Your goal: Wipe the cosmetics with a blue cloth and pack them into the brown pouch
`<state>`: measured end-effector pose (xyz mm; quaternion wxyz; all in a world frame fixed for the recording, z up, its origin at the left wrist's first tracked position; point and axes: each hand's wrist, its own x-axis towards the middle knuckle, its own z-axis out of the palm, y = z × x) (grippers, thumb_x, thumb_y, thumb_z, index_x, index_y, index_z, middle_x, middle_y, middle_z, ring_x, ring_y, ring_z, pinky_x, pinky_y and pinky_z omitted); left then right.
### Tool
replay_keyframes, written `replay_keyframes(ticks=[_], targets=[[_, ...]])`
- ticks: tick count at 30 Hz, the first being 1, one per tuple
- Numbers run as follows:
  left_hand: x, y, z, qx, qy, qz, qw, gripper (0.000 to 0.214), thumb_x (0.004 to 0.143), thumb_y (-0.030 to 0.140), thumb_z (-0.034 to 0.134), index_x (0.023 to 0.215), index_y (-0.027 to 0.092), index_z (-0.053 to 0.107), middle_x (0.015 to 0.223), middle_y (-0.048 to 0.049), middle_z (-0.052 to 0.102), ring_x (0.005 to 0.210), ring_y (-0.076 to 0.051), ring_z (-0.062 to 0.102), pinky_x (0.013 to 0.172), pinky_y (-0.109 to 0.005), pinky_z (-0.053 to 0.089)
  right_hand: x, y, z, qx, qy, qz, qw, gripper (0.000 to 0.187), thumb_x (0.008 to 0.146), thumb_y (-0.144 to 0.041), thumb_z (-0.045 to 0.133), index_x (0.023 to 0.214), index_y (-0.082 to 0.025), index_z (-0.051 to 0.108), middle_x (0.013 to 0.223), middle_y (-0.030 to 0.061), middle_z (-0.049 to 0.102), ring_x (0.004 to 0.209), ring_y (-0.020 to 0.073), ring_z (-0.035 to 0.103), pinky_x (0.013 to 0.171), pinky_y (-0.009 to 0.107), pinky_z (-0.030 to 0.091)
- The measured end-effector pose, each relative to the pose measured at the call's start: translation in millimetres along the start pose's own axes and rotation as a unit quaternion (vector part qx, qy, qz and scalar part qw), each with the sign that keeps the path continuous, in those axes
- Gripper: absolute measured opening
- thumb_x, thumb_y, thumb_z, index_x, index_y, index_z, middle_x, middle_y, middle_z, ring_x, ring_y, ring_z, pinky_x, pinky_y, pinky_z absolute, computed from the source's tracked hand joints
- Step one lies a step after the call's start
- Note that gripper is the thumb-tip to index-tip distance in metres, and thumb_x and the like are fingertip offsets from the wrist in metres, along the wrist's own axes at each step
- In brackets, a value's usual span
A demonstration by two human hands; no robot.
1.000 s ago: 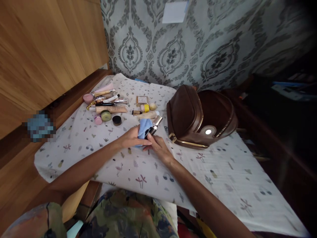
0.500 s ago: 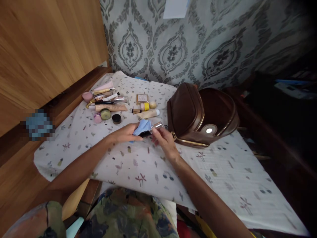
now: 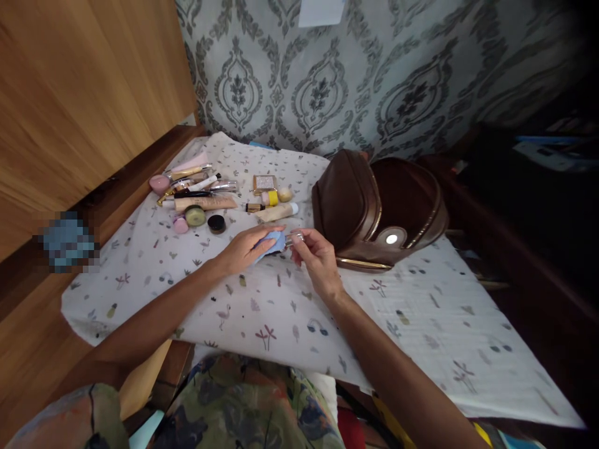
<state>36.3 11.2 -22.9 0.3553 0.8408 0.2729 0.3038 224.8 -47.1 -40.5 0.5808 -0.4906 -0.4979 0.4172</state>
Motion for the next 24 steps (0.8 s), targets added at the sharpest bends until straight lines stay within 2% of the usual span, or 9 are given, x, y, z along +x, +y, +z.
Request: replay_keyframes(ticks=[4,7,9,11,15,17,19,22,24], targets=[[3,-7,-16.0,0.062,-0.043,0.013,0.997,0.036,0.097,0.04,0.05,0.125,0.021,0.065,0.115,-0.0098,0.069,0.105,-0.023,0.064,0.096,-0.036,0.047,1,4,-1,-0.01,0.011,0.008,1.0,0.046,0.078,-0.064,0.069,0.089,-0.02,0.061,0.07,-0.0008,0.062,0.057,0.012,0.055,0.049,0.024,0.044],[3,-17,-32.9,0.109,-0.08,0.008,0.991,0.031,0.096,0.043,0.05,0.102,0.02,0.071,0.099,-0.0076,0.066,0.089,-0.021,0.062,0.082,-0.032,0.047,1,7,-1,-0.011,0.023,0.018,1.0,0.044,0.078,-0.062,0.07,0.087,-0.02,0.062,0.077,0.0017,0.065,0.066,0.0144,0.06,0.052,0.024,0.046],[3,-24,-42.2,0.124,-0.107,-0.003,0.986,0.032,0.094,0.044,0.05,0.086,0.019,0.069,0.094,-0.0064,0.062,0.081,-0.019,0.06,0.075,-0.03,0.045,1,7,-2,-0.007,0.022,0.025,0.999,0.042,0.078,-0.06,0.07,0.086,-0.02,0.061,0.079,0.0027,0.067,0.07,0.0158,0.062,0.055,0.025,0.048],[2,-29,-49.5,0.132,-0.128,-0.015,0.983,0.033,0.092,0.043,0.051,0.078,0.019,0.067,0.093,-0.0055,0.059,0.077,-0.017,0.058,0.071,-0.029,0.044,2,8,-3,-0.002,0.017,0.029,0.999,0.041,0.078,-0.06,0.07,0.085,-0.02,0.061,0.079,0.0027,0.067,0.07,0.0159,0.062,0.056,0.026,0.049],[-1,-37,-61.2,0.115,-0.162,-0.038,0.979,0.028,0.087,0.039,0.056,0.068,0.019,0.064,0.082,-0.0025,0.059,0.07,-0.015,0.057,0.067,-0.027,0.042,3,10,-4,0.0,0.012,0.011,1.0,0.046,0.078,-0.059,0.071,0.103,-0.022,0.062,0.077,-0.0003,0.065,0.065,0.0146,0.061,0.054,0.027,0.048],[-2,-39,-65.3,0.111,-0.172,-0.044,0.978,0.021,0.084,0.034,0.06,0.07,0.02,0.066,0.079,-0.0018,0.062,0.07,-0.017,0.059,0.068,-0.027,0.043,4,11,-5,-0.008,0.008,-0.001,1.0,0.048,0.079,-0.059,0.071,0.108,-0.023,0.062,0.075,-0.0014,0.063,0.064,0.0145,0.06,0.053,0.026,0.047],[-3,-37,-66.1,0.135,-0.147,-0.052,0.979,0.011,0.081,0.029,0.063,0.082,0.022,0.071,0.084,-0.0025,0.069,0.077,-0.02,0.063,0.073,-0.028,0.045,5,12,-5,-0.013,0.007,-0.007,1.0,0.046,0.079,-0.06,0.071,0.105,-0.022,0.063,0.074,-0.0013,0.062,0.063,0.0146,0.06,0.053,0.027,0.047],[-2,-26,-57.2,0.176,-0.04,-0.068,0.981,0.023,0.082,0.025,0.064,0.105,0.024,0.071,0.097,-0.0038,0.073,0.089,-0.023,0.066,0.08,-0.031,0.047,5,13,-4,-0.011,0.02,-0.012,1.0,0.044,0.077,-0.06,0.073,0.097,-0.022,0.064,0.072,-0.001,0.063,0.061,0.014,0.058,0.053,0.027,0.047],[-1,-14,-44.5,0.168,0.025,-0.049,0.984,0.025,0.086,0.026,0.063,0.111,0.024,0.068,0.104,-0.0049,0.073,0.093,-0.023,0.066,0.084,-0.033,0.047,5,12,-4,-0.014,0.027,-0.016,0.999,0.044,0.076,-0.06,0.074,0.094,-0.021,0.064,0.071,-0.0009,0.063,0.06,0.0136,0.058,0.054,0.028,0.048]])
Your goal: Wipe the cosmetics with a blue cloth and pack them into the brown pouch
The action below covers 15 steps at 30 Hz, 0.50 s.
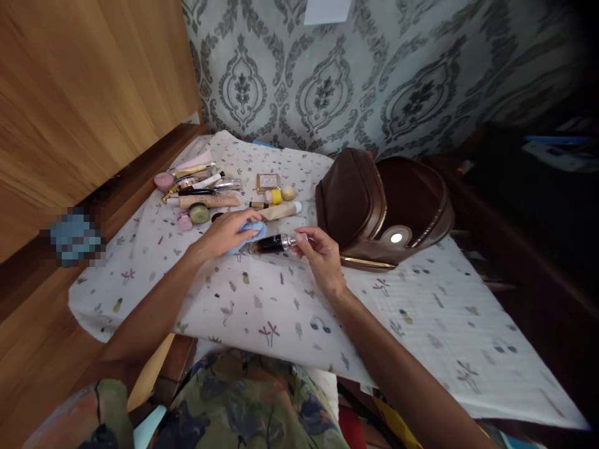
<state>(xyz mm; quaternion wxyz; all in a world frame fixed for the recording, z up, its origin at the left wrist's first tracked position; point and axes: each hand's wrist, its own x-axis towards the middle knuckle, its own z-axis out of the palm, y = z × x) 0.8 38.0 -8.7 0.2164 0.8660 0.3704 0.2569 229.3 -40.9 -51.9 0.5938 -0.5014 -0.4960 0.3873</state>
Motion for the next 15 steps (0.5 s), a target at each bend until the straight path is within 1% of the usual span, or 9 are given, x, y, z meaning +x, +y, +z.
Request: replay_keyframes(ticks=[1,3,5,7,9,11,15], targets=[[-1,8,5.1,-0.012,0.022,0.019,1.0,0.024,0.088,0.028,0.062,0.112,0.023,0.067,0.107,-0.0055,0.072,0.096,-0.023,0.066,0.086,-0.034,0.047,0,0,0,-0.004,0.0,-0.001,1.0,0.044,0.076,-0.06,0.074,0.093,-0.021,0.064,0.071,-0.0008,0.063,0.059,0.0137,0.058,0.055,0.028,0.048],[-3,21,16.1,-0.024,0.041,0.067,0.997,0.022,0.091,0.029,0.061,0.112,0.023,0.065,0.111,-0.0067,0.07,0.102,-0.022,0.064,0.091,-0.035,0.047,-1,-2,0,-0.012,-0.002,-0.001,1.0,0.045,0.076,-0.061,0.074,0.095,-0.021,0.065,0.07,-0.0009,0.063,0.06,0.0143,0.059,0.056,0.03,0.05],[-4,29,25.1,-0.009,0.036,0.099,0.994,0.021,0.093,0.03,0.061,0.112,0.023,0.065,0.111,-0.0073,0.068,0.104,-0.022,0.063,0.091,-0.035,0.048,-1,-3,0,-0.008,-0.007,0.002,1.0,0.046,0.076,-0.059,0.075,0.098,-0.02,0.066,0.07,-0.001,0.064,0.061,0.0144,0.06,0.059,0.03,0.051],[-5,29,29.2,0.02,0.021,0.104,0.994,0.02,0.094,0.03,0.06,0.112,0.023,0.065,0.11,-0.0075,0.067,0.104,-0.023,0.063,0.089,-0.034,0.048,-2,-3,-1,0.011,-0.009,0.013,1.0,0.046,0.076,-0.057,0.076,0.102,-0.02,0.067,0.073,-0.0002,0.066,0.063,0.0145,0.061,0.062,0.031,0.053],[-4,24,27.0,0.047,0.002,0.094,0.994,0.02,0.094,0.03,0.06,0.111,0.023,0.065,0.108,-0.0073,0.067,0.101,-0.023,0.063,0.086,-0.034,0.048,-2,-3,-1,0.038,-0.009,0.028,0.999,0.047,0.076,-0.055,0.077,0.105,-0.019,0.069,0.077,0.0013,0.068,0.066,0.015,0.063,0.065,0.032,0.054],[-3,17,19.5,0.066,-0.021,0.082,0.994,0.017,0.093,0.031,0.06,0.107,0.022,0.066,0.104,-0.0065,0.068,0.098,-0.023,0.063,0.084,-0.034,0.047,-1,-2,-1,0.054,-0.01,0.039,0.998,0.048,0.075,-0.054,0.078,0.106,-0.019,0.069,0.08,0.0023,0.069,0.068,0.0158,0.064,0.066,0.033,0.055],[0,5,-1.5,0.104,-0.093,0.055,0.989,0.016,0.091,0.032,0.058,0.097,0.021,0.068,0.095,-0.0044,0.068,0.09,-0.022,0.062,0.079,-0.031,0.045,0,0,-2,0.056,-0.01,0.02,0.998,0.05,0.074,-0.054,0.079,0.109,-0.02,0.069,0.083,0.0012,0.067,0.066,0.0142,0.063,0.061,0.03,0.054]])
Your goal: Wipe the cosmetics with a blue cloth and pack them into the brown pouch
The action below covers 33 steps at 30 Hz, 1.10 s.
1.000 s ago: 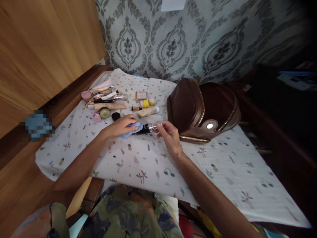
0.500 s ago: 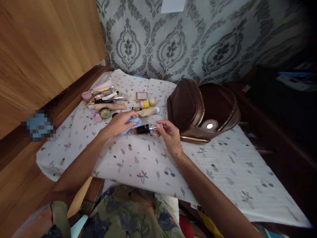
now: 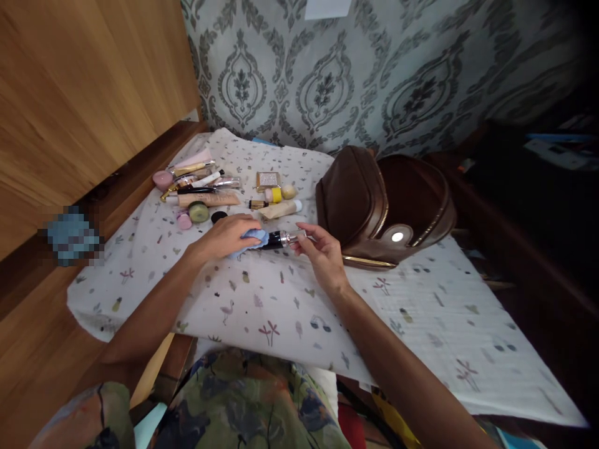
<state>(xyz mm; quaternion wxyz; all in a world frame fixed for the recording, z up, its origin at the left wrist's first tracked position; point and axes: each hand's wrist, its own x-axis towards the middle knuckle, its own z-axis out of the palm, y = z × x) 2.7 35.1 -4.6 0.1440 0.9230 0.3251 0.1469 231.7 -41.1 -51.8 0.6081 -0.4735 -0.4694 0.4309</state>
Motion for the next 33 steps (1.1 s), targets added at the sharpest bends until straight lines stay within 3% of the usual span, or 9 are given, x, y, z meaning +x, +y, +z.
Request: replay_keyframes(ticks=[6,10,12,14,16,18,22,29,33], targets=[[-9,-14,-16.8,0.064,-0.097,-0.037,0.992,0.016,0.091,0.027,0.054,0.094,0.02,0.068,0.094,-0.0042,0.068,0.089,-0.022,0.061,0.077,-0.029,0.043,2,1,-2,-0.01,-0.005,-0.031,0.999,0.038,0.077,-0.05,0.079,0.102,-0.022,0.073,0.075,-0.0015,0.064,0.062,0.0116,0.061,0.056,0.026,0.051],[-13,-13,-20.3,0.103,-0.098,-0.059,0.988,0.016,0.093,0.023,0.052,0.095,0.019,0.067,0.097,-0.006,0.069,0.092,-0.024,0.062,0.078,-0.032,0.044,2,1,-2,-0.004,-0.011,-0.037,0.999,0.038,0.075,-0.049,0.081,0.103,-0.023,0.074,0.076,-0.0012,0.067,0.064,0.0122,0.062,0.063,0.028,0.054],[-11,-7,-19.0,0.11,-0.059,-0.073,0.989,0.016,0.094,0.025,0.052,0.094,0.019,0.067,0.096,-0.0063,0.069,0.091,-0.024,0.063,0.077,-0.033,0.046,2,1,-2,-0.008,-0.02,-0.039,0.999,0.042,0.076,-0.049,0.081,0.108,-0.023,0.073,0.079,-0.0004,0.068,0.066,0.0131,0.063,0.065,0.03,0.056],[-7,3,-13.6,0.102,0.018,-0.073,0.992,0.018,0.096,0.029,0.052,0.097,0.019,0.067,0.097,-0.0069,0.069,0.092,-0.024,0.063,0.078,-0.034,0.048,2,1,-2,-0.018,-0.028,-0.041,0.999,0.044,0.077,-0.049,0.079,0.111,-0.022,0.072,0.081,0.0005,0.069,0.068,0.0141,0.065,0.066,0.031,0.057],[-3,15,-4.0,0.074,0.095,-0.04,0.992,0.022,0.098,0.031,0.052,0.108,0.018,0.067,0.104,-0.0079,0.068,0.099,-0.024,0.063,0.084,-0.034,0.049,1,0,-1,-0.024,-0.035,-0.045,0.998,0.044,0.078,-0.05,0.078,0.111,-0.022,0.071,0.081,0.0007,0.069,0.068,0.0143,0.065,0.067,0.032,0.058],[0,25,7.6,0.05,0.127,0.007,0.991,0.027,0.099,0.032,0.051,0.118,0.019,0.064,0.111,-0.0086,0.066,0.105,-0.023,0.062,0.09,-0.034,0.05,0,-1,-1,-0.026,-0.038,-0.05,0.998,0.043,0.078,-0.05,0.078,0.11,-0.022,0.071,0.079,0.0,0.068,0.066,0.0139,0.064,0.065,0.031,0.057],[2,30,19.6,0.063,0.095,0.035,0.993,0.032,0.098,0.033,0.053,0.126,0.021,0.062,0.114,-0.0081,0.065,0.108,-0.023,0.061,0.089,-0.035,0.052,0,-1,0,-0.031,-0.031,-0.048,0.998,0.039,0.078,-0.05,0.078,0.104,-0.022,0.071,0.075,-0.0009,0.066,0.064,0.0137,0.063,0.06,0.029,0.056],[-4,6,-4.7,0.107,-0.025,-0.04,0.993,0.018,0.095,0.031,0.054,0.1,0.023,0.07,0.107,-0.0049,0.068,0.103,-0.024,0.063,0.083,-0.034,0.05,2,5,-3,-0.041,-0.005,-0.015,0.999,0.034,0.076,-0.049,0.079,0.093,-0.02,0.069,0.07,-0.001,0.066,0.061,0.0141,0.062,0.058,0.028,0.052],[-10,-8,-8.7,0.132,-0.049,-0.061,0.988,0.015,0.093,0.028,0.055,0.093,0.022,0.069,0.105,-0.0053,0.068,0.1,-0.024,0.064,0.083,-0.035,0.048,2,4,-2,-0.02,-0.016,-0.019,1.0,0.036,0.076,-0.047,0.08,0.098,-0.021,0.069,0.075,-0.0013,0.067,0.062,0.0132,0.062,0.059,0.028,0.052]])
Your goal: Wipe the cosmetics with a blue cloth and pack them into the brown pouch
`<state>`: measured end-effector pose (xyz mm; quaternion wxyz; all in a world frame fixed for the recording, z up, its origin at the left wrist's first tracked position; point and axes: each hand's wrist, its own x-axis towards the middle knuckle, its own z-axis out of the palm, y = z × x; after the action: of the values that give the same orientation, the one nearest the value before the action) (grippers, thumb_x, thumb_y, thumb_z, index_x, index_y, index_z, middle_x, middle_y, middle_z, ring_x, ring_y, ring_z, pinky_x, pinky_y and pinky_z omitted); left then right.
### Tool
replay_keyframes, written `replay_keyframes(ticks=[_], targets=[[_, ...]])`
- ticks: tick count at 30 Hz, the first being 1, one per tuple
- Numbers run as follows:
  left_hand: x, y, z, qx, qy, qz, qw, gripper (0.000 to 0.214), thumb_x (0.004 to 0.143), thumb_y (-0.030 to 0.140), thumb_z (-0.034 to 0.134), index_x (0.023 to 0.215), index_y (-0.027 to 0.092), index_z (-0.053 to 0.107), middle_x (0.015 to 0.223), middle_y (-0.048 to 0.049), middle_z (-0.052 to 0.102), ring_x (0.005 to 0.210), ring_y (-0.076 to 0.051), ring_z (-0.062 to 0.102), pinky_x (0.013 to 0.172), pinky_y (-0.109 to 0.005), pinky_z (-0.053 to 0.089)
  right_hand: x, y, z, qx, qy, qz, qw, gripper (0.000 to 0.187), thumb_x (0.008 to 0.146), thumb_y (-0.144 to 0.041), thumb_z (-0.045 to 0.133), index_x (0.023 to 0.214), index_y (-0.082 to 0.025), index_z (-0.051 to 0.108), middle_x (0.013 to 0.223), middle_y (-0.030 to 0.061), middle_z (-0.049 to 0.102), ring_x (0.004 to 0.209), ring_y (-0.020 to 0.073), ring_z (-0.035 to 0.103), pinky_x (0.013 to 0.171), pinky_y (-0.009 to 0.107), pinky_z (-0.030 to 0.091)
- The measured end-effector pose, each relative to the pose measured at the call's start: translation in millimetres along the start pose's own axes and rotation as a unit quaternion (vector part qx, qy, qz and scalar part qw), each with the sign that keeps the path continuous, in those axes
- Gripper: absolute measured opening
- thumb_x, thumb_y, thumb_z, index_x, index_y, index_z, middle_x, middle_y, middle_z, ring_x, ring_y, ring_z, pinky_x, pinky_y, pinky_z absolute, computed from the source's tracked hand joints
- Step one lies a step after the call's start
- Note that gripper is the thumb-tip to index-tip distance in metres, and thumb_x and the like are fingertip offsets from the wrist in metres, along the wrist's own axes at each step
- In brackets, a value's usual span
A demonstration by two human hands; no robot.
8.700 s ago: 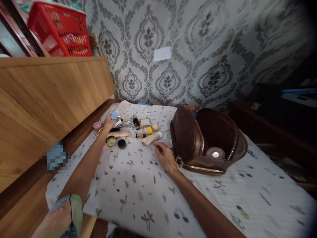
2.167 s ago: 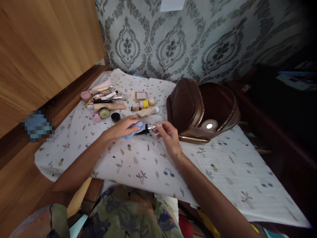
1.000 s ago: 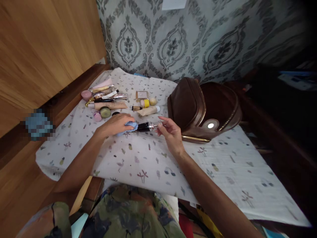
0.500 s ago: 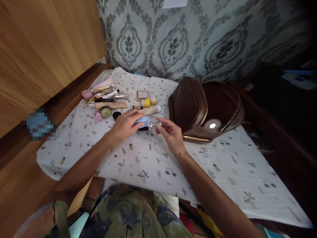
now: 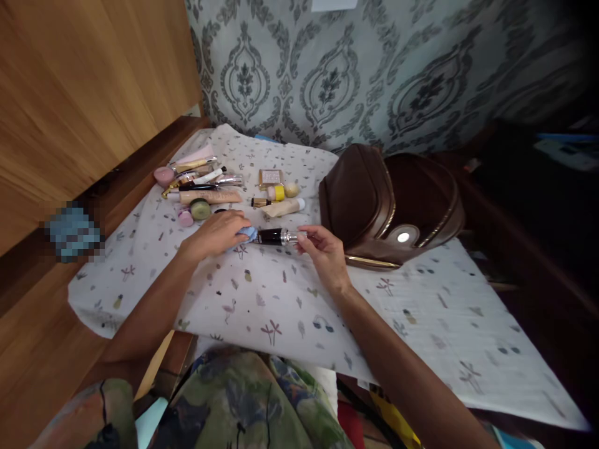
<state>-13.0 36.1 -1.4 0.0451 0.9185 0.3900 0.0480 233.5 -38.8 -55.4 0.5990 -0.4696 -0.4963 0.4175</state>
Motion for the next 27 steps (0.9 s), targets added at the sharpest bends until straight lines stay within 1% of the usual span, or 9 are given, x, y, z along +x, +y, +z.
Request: replay_keyframes(ticks=[4,6,9,11,13,15,18,23,27], targets=[[-2,-7,1.8,0.033,-0.012,-0.02,0.999,0.012,0.091,0.024,0.057,0.086,0.02,0.067,0.1,-0.0073,0.068,0.092,-0.025,0.064,0.073,-0.034,0.047,0,-4,1,0.013,-0.025,-0.022,0.999,0.041,0.074,-0.044,0.082,0.108,-0.024,0.069,0.082,-0.0013,0.068,0.066,0.0127,0.061,0.064,0.03,0.055],[-2,-3,-0.8,0.043,0.003,-0.038,0.998,0.013,0.092,0.023,0.056,0.085,0.019,0.067,0.098,-0.0076,0.068,0.089,-0.025,0.064,0.069,-0.033,0.046,0,-5,1,0.007,-0.034,-0.022,0.999,0.039,0.076,-0.043,0.081,0.108,-0.024,0.069,0.081,-0.0014,0.067,0.066,0.0126,0.061,0.067,0.031,0.056],[0,13,-5.2,0.032,0.079,-0.047,0.995,0.016,0.096,0.026,0.054,0.092,0.019,0.067,0.098,-0.008,0.068,0.09,-0.025,0.064,0.071,-0.034,0.048,-1,-6,1,0.003,-0.033,-0.014,0.999,0.037,0.078,-0.044,0.079,0.106,-0.023,0.069,0.078,-0.0017,0.065,0.064,0.0121,0.061,0.065,0.03,0.055],[2,28,-4.8,0.007,0.136,-0.022,0.99,0.02,0.098,0.031,0.052,0.104,0.018,0.067,0.103,-0.0082,0.067,0.095,-0.024,0.064,0.076,-0.034,0.049,-2,-6,1,0.0,-0.03,-0.011,0.999,0.038,0.077,-0.046,0.08,0.104,-0.022,0.069,0.078,-0.0012,0.065,0.064,0.0123,0.061,0.061,0.029,0.054],[3,42,-0.9,-0.013,0.163,0.023,0.986,0.027,0.1,0.034,0.051,0.117,0.018,0.064,0.108,-0.0081,0.066,0.1,-0.023,0.063,0.08,-0.033,0.05,-2,-7,1,-0.01,-0.028,-0.013,0.999,0.039,0.076,-0.049,0.08,0.101,-0.021,0.068,0.078,-0.0005,0.066,0.064,0.013,0.062,0.056,0.027,0.053],[4,49,4.3,-0.012,0.151,0.059,0.987,0.031,0.101,0.034,0.049,0.125,0.018,0.061,0.111,-0.0085,0.064,0.105,-0.023,0.062,0.082,-0.033,0.051,-2,-7,2,-0.025,-0.023,-0.014,0.999,0.04,0.075,-0.051,0.08,0.097,-0.021,0.068,0.074,-0.0011,0.064,0.062,0.0131,0.06,0.053,0.026,0.051],[5,46,9.0,0.005,0.114,0.056,0.992,0.03,0.1,0.034,0.05,0.123,0.018,0.061,0.111,-0.0087,0.064,0.107,-0.025,0.06,0.08,-0.033,0.051,-2,-6,2,-0.044,-0.011,-0.007,0.999,0.04,0.073,-0.053,0.08,0.092,-0.02,0.067,0.068,-0.0021,0.062,0.058,0.0132,0.059,0.053,0.027,0.051],[5,20,6.7,0.005,0.06,0.002,0.998,0.018,0.097,0.028,0.053,0.099,0.02,0.069,0.101,-0.0074,0.064,0.097,-0.025,0.062,0.077,-0.035,0.05,-1,-5,2,-0.027,0.007,-0.001,1.0,0.04,0.073,-0.053,0.08,0.093,-0.021,0.066,0.07,-0.0019,0.064,0.059,0.0135,0.062,0.055,0.028,0.052],[3,6,7.2,0.039,0.044,-0.028,0.998,0.014,0.094,0.025,0.055,0.089,0.019,0.067,0.097,-0.0075,0.064,0.092,-0.025,0.062,0.074,-0.035,0.048,0,-8,2,-0.006,-0.013,-0.011,1.0,0.041,0.072,-0.046,0.082,0.102,-0.022,0.068,0.077,-0.002,0.066,0.064,0.0122,0.061,0.062,0.028,0.056]])
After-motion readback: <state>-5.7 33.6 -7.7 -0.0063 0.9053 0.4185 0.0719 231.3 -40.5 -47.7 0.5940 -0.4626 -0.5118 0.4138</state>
